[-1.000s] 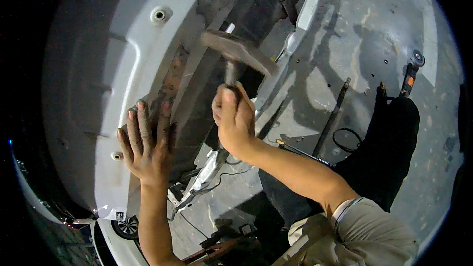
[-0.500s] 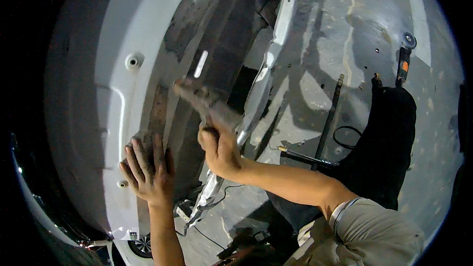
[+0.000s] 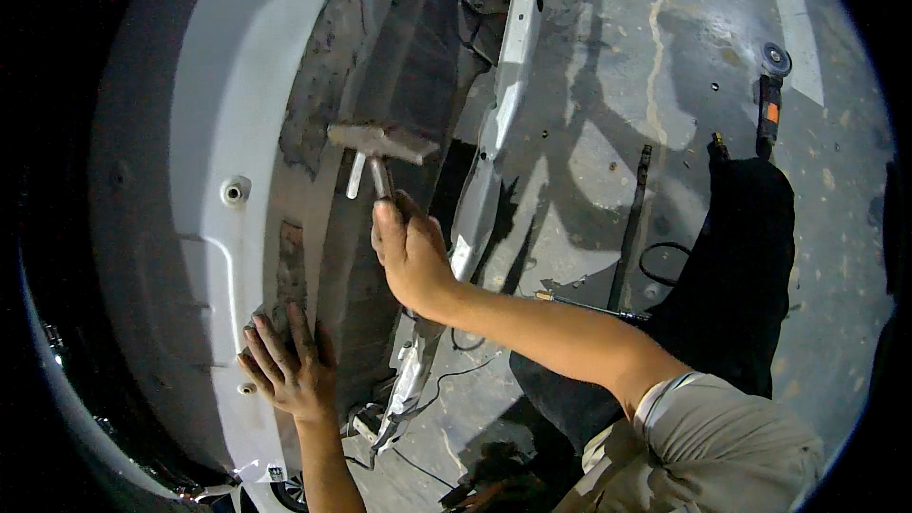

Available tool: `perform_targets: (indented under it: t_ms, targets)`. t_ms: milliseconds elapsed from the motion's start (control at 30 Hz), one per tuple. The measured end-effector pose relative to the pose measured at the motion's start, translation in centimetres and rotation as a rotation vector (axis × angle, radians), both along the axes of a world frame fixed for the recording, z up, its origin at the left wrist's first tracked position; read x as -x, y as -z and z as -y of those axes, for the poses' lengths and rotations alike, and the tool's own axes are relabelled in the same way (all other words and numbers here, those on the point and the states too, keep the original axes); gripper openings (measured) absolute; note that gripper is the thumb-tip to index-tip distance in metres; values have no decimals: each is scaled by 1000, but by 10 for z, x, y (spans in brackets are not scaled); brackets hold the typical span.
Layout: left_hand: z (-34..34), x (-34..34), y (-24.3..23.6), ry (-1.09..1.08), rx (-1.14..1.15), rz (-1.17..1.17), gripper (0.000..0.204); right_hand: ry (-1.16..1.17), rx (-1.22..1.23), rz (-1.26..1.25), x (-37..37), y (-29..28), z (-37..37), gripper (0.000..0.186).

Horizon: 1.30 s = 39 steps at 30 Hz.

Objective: The person retrieves a hammer and angle grinder from a tool cart, then works on the rear bumper of a white car. They repeatedly hammer the inner metal frame, grind the surface with an angle grinder producing sparks, and use a pneumatic tool to fasten components.

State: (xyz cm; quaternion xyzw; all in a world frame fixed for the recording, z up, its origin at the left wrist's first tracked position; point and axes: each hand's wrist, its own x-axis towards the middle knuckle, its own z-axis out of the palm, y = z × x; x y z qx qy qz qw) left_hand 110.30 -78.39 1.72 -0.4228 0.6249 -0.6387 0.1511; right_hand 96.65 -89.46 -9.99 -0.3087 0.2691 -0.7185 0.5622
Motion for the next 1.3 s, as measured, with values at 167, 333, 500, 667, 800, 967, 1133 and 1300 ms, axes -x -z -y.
perform_targets:
  t_ms: [167, 333, 500, 667, 800, 967, 1133, 1300]
  targets:
    - [-2, 3, -2, -9, -48, -25, 43, 2, -38, 26, 15, 2, 25, 43]
    - [-6, 7, -6, -62, -139, -78, 49, -33, -69, 47, 37, -5, 26, 33]
    - [37, 59, -20, -89, -289, -114, 48, 26, 29, -42, 31, -2, 24, 21]
    - [97, 102, -26, -46, -300, -44, 54, 210, 33, -201, 38, 2, 43, 26]
    - [156, 141, -15, 31, -341, -63, 60, 25, -148, 75, 56, 19, 53, 42]
    - [204, 175, -22, 60, -286, -9, 64, 39, -142, -72, 88, 11, 58, 50]
    - [182, 158, -15, 31, -355, -91, 62, -178, -140, 113, 99, -3, 73, 47]
    - [114, 111, -17, -23, -261, -22, 57, -208, -85, 199, 80, -13, 86, 44]
